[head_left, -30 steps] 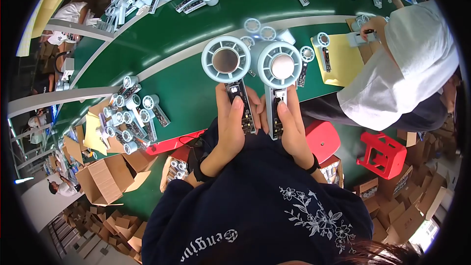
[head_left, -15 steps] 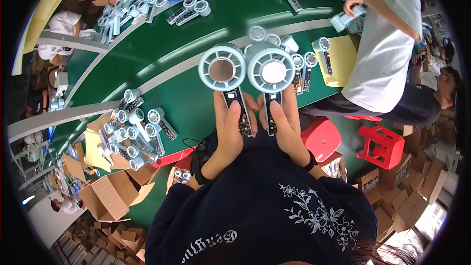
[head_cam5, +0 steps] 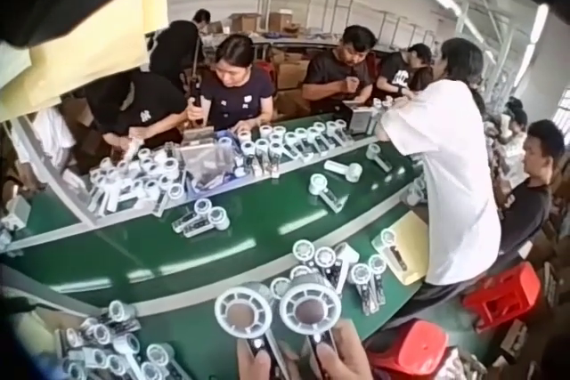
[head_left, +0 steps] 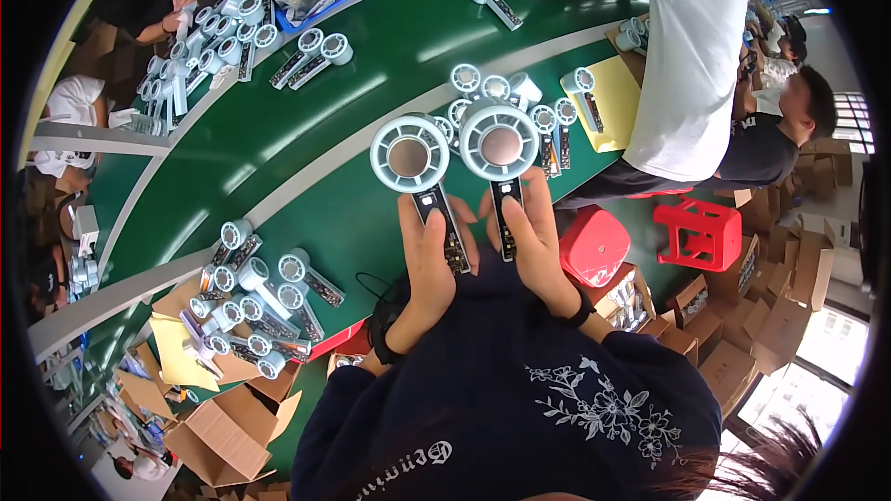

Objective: The person picks up handheld fans from an assembly line, presses buttons on the handles to test the fans and digital displays, and then places them back down. This process is repeated multiple times, sometimes testing two fans at once.

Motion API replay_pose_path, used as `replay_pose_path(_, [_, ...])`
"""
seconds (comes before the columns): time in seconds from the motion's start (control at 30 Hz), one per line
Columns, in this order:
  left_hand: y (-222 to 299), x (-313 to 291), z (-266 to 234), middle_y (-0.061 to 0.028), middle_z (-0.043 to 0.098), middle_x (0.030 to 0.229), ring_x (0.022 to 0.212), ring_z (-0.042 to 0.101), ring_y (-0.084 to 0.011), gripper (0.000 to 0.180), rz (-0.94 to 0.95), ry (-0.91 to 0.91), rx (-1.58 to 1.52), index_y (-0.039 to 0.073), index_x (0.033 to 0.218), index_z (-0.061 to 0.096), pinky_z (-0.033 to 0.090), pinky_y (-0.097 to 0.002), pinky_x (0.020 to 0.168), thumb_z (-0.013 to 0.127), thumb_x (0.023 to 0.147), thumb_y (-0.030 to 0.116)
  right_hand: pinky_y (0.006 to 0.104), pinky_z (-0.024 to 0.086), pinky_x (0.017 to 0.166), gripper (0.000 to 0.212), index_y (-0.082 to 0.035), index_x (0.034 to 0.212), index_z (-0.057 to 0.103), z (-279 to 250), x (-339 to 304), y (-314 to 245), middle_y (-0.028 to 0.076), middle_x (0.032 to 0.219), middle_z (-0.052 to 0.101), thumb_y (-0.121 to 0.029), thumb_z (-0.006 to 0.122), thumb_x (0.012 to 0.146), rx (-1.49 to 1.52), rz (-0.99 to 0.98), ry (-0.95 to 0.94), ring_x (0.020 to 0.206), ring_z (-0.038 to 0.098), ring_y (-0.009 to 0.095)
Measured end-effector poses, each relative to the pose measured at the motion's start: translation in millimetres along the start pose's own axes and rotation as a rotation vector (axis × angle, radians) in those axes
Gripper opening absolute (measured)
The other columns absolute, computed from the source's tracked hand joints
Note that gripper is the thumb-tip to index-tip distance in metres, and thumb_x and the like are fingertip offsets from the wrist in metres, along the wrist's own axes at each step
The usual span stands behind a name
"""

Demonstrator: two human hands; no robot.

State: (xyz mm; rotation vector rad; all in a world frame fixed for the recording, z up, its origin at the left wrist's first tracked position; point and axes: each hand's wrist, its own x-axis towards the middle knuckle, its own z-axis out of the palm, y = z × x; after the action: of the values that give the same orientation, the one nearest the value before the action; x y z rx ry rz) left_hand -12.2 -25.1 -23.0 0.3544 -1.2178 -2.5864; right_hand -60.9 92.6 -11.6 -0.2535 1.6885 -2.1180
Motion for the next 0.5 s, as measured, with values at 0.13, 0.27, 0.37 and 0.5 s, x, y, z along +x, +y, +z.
replay_pose_path(0.13, [6,3,-9,-0.0121,0.053,0.087,0.044,0.049,-0.0116,0.029,-0.015,-0.001,0.005,0.002,0.114,0.030,0.038,-0.0216,0.035,0.038,0.097,0.025,0.0172,0.033,0.048,0.028,-0.007,0.122,0.032,9,4,-1,0.010,0.089,0.054,-0.016,0.040,0.097,-0.020,-0.027,0.035,0.054,0.045,0.006])
replay_pose_path(0.27, [8,7,-16,-0.0113,0.052,0.085,0.043,0.048,-0.0111,0.029,-0.026,0.010,0.011,0.002,0.115,0.030,0.037,-0.0214,0.034,0.038,0.097,0.024,0.0177,0.033,0.046,0.027,-0.007,0.122,0.032,16,0,-2,0.010,0.089,0.055,-0.017,0.039,0.097,-0.061,-0.051,0.077,0.053,0.045,0.006])
replay_pose_path(0.37, [8,8,-19,-0.0109,0.052,0.084,0.043,0.048,-0.0108,0.031,-0.025,-0.022,-0.008,0.003,0.117,0.030,0.036,-0.0211,0.035,0.038,0.097,0.025,0.0178,0.033,0.045,0.027,-0.007,0.121,0.032,17,-3,2,0.010,0.088,0.055,-0.018,0.039,0.097,-0.072,-0.060,0.109,0.053,0.044,0.006])
replay_pose_path(0.5, [7,6,-21,-0.0105,0.052,0.084,0.043,0.048,-0.0107,0.033,-0.058,-0.056,-0.015,0.002,0.120,0.029,0.036,-0.0210,0.035,0.038,0.097,0.025,0.0178,0.033,0.046,0.027,-0.006,0.121,0.032,19,-9,2,0.010,0.089,0.055,-0.018,0.039,0.098,-0.075,-0.063,0.150,0.052,0.044,0.006])
